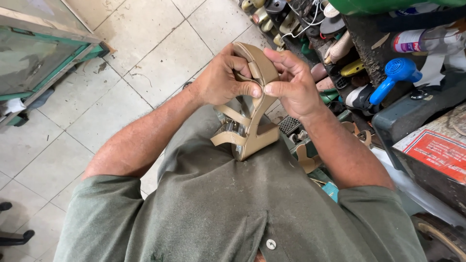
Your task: Repairing a high-heeled sandal by heating the adhesive with a heat gun and manually pressing the straps into place.
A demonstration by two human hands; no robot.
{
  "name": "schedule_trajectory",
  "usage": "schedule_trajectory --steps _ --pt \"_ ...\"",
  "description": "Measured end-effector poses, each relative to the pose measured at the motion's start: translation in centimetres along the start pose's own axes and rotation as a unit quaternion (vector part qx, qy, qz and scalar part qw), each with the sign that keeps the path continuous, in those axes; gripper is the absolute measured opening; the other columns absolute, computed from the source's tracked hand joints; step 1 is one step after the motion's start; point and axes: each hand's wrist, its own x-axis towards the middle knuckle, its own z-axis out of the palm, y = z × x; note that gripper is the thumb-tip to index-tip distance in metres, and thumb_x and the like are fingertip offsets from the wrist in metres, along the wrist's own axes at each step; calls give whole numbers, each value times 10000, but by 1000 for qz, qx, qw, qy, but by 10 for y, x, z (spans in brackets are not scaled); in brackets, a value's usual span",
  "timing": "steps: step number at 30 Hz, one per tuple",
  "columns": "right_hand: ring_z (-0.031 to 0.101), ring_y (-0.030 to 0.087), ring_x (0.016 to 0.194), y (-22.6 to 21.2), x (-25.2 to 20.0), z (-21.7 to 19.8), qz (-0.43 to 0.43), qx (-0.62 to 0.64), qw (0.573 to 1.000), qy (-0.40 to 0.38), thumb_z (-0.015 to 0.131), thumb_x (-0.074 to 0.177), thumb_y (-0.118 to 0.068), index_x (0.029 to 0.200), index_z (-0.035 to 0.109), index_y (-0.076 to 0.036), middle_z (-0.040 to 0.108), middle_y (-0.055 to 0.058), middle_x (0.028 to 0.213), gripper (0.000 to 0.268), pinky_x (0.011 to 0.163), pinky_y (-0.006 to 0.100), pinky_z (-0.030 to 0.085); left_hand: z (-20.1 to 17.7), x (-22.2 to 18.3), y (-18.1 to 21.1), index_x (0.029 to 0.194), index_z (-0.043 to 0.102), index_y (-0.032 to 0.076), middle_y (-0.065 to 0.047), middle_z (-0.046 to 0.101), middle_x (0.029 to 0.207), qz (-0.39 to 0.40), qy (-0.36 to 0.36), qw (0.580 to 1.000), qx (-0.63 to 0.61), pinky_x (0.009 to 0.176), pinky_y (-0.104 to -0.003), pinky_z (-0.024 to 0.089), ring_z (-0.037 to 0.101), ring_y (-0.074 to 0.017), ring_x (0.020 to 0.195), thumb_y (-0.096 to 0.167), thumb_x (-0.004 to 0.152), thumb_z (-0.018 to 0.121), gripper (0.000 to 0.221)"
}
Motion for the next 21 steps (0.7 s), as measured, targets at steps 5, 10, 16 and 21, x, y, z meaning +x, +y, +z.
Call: schedule_trajectory --steps 5,10,16,21 --pt "679 207 1154 -3 1 3 -13 -4 1000 -16 789 908 -54 1468 589 -164 680 76 1340 605 1007 361 618 -2 2 -3 768 647 210 -26 510 1132 -13 -2 1000 -16 836 -309 588 574 -165 1039 547 754 825 382" --pt "510 260 1436 -4 -1 14 -9 -79 993 -82 778 918 -105 1647 271 -125 460 164 1601 888 1252 371 455 -11 -9 -8 958 686 194 -51 421 1254 -4 -35 998 -54 1048 -357 520 505 -201 1202 527 785 841 406" --pt "695 332 1148 -20 -12 43 0 -296 955 -15 790 895 -351 1479 279 5 628 282 1341 854 935 388 616 -10 -18 -35 891 595 172 -66 427 1051 -37 13 995 89 834 -333 461 467 -222 1035 704 647 844 637" --pt "406 354 1510 -18 -32 45 111 -253 960 -46 739 894 -374 1602 104 -20 350 284 1621 1015 1143 447 504 -14 -25 -34 779 551 168 42 458 843 -50 -35 998 -12 711 -265 371 433 -119 809 684 726 791 572"
